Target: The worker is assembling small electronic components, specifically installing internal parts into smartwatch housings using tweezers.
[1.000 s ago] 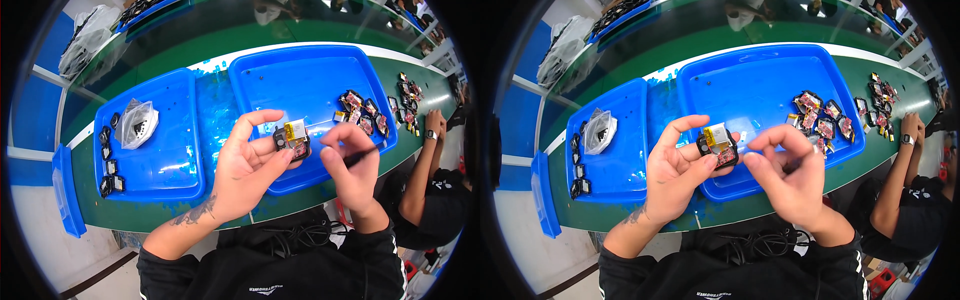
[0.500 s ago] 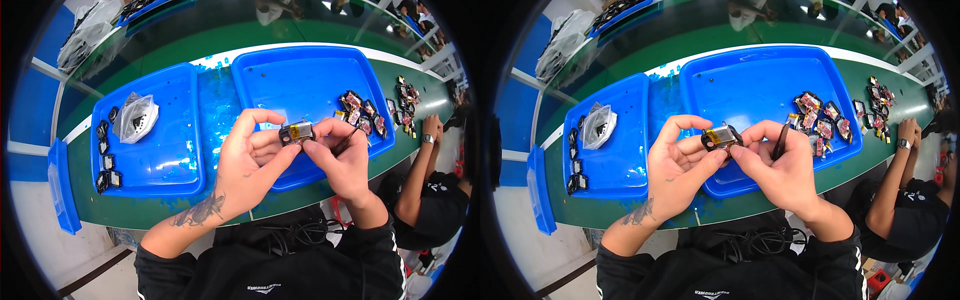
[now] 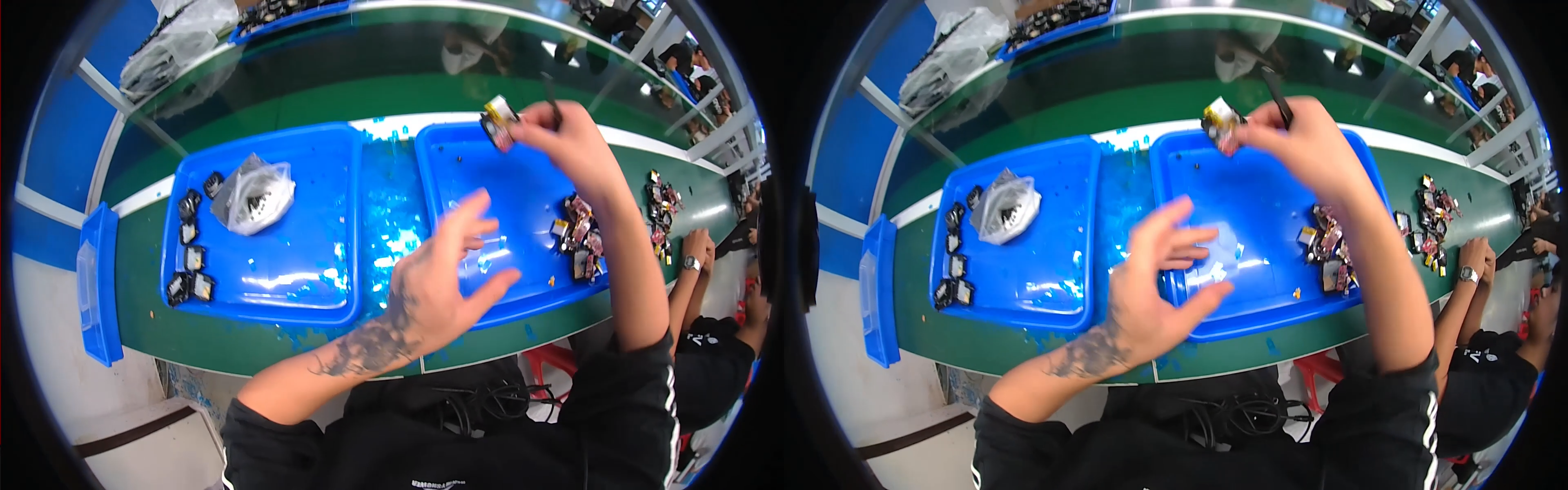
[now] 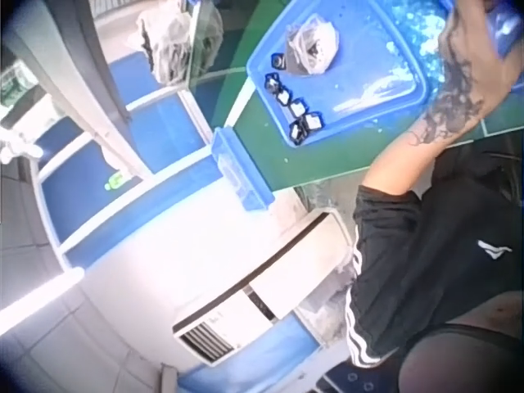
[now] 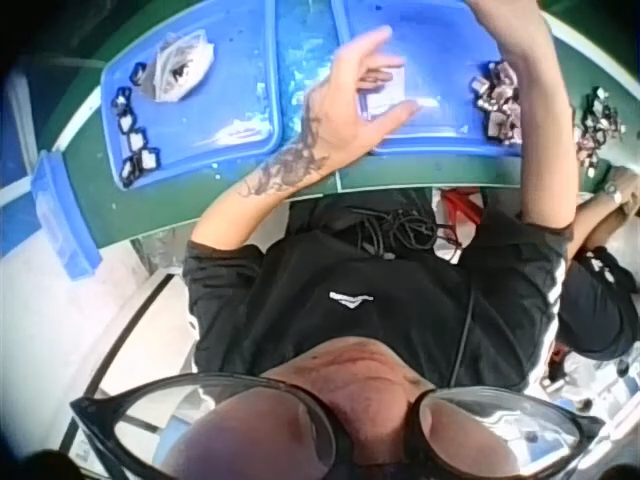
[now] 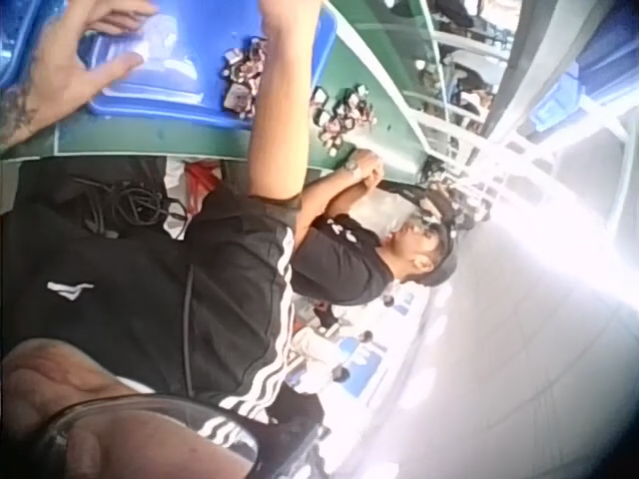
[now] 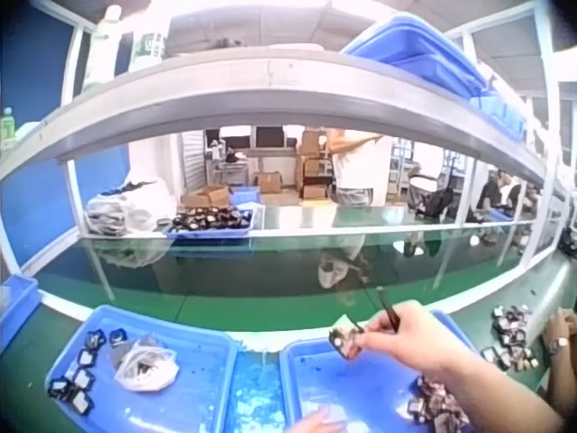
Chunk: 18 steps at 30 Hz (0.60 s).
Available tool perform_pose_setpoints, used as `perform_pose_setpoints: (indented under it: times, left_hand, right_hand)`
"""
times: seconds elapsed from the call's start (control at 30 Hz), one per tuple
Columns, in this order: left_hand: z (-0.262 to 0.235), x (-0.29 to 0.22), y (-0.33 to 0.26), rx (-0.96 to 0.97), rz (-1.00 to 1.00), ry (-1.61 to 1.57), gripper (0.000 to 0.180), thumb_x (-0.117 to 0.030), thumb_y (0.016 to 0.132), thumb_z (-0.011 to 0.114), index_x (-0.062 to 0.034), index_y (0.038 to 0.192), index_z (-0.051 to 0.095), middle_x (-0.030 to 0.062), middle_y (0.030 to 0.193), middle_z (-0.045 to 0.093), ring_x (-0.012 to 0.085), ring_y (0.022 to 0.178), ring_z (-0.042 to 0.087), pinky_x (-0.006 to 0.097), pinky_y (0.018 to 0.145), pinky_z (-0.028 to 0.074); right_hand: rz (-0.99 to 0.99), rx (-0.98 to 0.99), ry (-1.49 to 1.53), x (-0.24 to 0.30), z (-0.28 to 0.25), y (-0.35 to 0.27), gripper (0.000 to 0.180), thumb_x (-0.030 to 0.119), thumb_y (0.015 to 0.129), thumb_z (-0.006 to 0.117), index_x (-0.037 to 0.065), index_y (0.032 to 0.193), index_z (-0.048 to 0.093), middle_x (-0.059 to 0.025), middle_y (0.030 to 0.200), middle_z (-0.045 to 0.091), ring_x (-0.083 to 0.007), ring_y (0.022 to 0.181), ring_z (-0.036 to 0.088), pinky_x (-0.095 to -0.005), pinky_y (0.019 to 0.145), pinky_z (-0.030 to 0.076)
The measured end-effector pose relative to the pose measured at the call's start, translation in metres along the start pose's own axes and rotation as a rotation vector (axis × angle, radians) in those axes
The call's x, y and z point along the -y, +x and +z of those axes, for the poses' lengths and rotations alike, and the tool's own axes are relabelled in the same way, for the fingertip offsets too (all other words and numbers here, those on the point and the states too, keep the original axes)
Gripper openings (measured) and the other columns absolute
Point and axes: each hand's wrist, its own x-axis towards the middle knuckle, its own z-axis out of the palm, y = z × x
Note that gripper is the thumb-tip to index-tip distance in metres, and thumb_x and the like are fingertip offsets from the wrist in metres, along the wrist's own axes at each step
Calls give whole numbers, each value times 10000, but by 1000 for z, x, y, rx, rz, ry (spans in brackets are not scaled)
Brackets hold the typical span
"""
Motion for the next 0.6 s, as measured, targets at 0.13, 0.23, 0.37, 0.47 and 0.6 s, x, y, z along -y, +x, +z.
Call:
perform_pose_setpoints:
  times: [0.13,0.23,0.37,0.47,0.6]
  left_hand:
    - [18,0,-3,16,547,435,541,-217,697,801,-54,1163,579,110,1092,626,294,1005,583,406,859,497]
    - [20,1,-10,88,556,487,467,-276,716,766,-77,1117,632,70,1066,609,277,1052,536,443,902,451]
    - [15,0,-14,77,566,506,459,-270,721,763,-88,1121,631,62,1059,601,262,1046,536,438,911,444]
    - [15,0,-13,75,572,497,453,-270,725,760,-96,1122,630,58,1055,596,254,1046,534,439,924,434]
    - [17,1,-9,71,570,460,452,-264,726,756,-100,1126,626,56,1065,592,249,1048,532,446,936,422]
  right_hand:
    - [235,-100,-72,-63,-38,107,205,227,714,752,41,800,736,27,586,495,-65,468,306,-271,434,197]
    - [179,-132,-189,-100,-33,140,378,120,567,844,-72,849,682,-143,845,681,-217,772,638,-344,686,474]
    - [300,-63,-350,-92,-37,147,454,189,579,869,-91,872,663,-140,797,662,-216,745,613,-351,664,451]
    - [393,-21,-390,-92,-47,148,473,257,604,877,-81,843,649,-109,707,597,-188,594,532,-349,525,385]
    - [498,-14,-290,-113,-62,147,459,308,667,855,-57,808,614,-43,615,458,-121,449,344,-321,396,220]
